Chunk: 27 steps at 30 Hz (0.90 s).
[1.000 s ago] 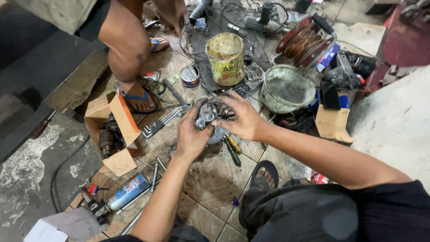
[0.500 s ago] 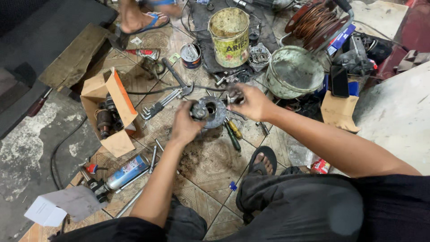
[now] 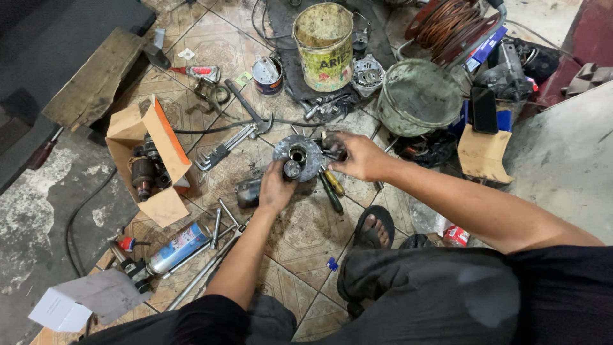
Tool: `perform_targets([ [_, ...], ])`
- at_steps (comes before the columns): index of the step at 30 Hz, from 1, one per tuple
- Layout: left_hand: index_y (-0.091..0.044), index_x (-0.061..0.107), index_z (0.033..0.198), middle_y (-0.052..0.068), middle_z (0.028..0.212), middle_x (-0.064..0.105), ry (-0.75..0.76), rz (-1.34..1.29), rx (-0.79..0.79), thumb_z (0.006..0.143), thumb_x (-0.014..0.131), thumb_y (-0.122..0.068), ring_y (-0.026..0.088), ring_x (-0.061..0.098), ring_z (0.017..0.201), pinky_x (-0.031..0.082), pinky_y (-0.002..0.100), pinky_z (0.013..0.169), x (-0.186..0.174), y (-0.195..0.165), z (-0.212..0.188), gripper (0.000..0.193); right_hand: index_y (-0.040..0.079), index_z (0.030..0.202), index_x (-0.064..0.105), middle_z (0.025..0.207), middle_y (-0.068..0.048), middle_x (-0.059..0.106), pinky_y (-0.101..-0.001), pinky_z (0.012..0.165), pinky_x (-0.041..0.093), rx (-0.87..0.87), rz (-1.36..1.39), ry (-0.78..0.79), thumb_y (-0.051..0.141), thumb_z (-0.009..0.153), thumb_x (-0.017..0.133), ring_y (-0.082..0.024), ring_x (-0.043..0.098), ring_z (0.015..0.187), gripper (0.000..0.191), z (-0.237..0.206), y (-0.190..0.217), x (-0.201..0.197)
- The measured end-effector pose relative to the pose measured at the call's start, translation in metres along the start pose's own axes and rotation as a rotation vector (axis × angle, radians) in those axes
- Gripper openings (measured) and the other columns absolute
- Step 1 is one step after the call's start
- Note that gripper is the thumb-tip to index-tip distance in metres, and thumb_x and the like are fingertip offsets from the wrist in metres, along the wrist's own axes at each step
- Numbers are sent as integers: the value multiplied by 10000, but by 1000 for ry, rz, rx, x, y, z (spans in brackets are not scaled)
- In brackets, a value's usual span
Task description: The person sits on the floor and uses a screwdriver to adjust components on a cylindrical mechanical part. They repeatedly insert, turn, and remove the tool while rotating the part to access different areas.
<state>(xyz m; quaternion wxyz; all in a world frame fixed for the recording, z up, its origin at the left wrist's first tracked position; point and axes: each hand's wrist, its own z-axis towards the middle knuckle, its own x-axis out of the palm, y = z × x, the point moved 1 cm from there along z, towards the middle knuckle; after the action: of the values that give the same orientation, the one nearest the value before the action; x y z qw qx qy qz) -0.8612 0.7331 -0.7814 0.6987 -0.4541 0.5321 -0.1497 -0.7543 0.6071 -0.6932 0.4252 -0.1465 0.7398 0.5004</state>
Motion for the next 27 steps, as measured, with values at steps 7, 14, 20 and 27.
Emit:
perform_targets([
  [7,-11,555,1363,238,1302,628,10,3,19,724,825,-126,419,598,1214,474,433,1058,2,5,2,703,25,1302,606,1126,-224,708,-431,923,536,-47,-16,28,256,745,843,-374,692,1039,647,5,-11,11],
  [14,-3,500,1407,250,1369,584,50,22,-32,729,839,-174,412,541,1291,416,424,1120,-2,5,1,777,28,1286,616,1083,-211,719,-432,901,547,-68,-16,66,288,751,840,-366,705,1009,636,7,-1,8],
  [20,-20,406,1489,242,1511,451,174,119,-167,745,827,-483,372,412,1421,317,417,1192,-2,7,2,972,29,1298,609,1074,-196,729,-425,907,546,-93,5,53,283,761,831,-358,711,1010,634,4,17,-2],
  [27,-74,292,1570,220,1601,315,220,154,-279,865,592,-736,366,262,1491,185,473,1195,-8,6,7,1013,41,1337,601,1134,-191,711,-413,944,538,-2,-13,86,273,780,824,-338,696,1058,644,1,44,-16],
])
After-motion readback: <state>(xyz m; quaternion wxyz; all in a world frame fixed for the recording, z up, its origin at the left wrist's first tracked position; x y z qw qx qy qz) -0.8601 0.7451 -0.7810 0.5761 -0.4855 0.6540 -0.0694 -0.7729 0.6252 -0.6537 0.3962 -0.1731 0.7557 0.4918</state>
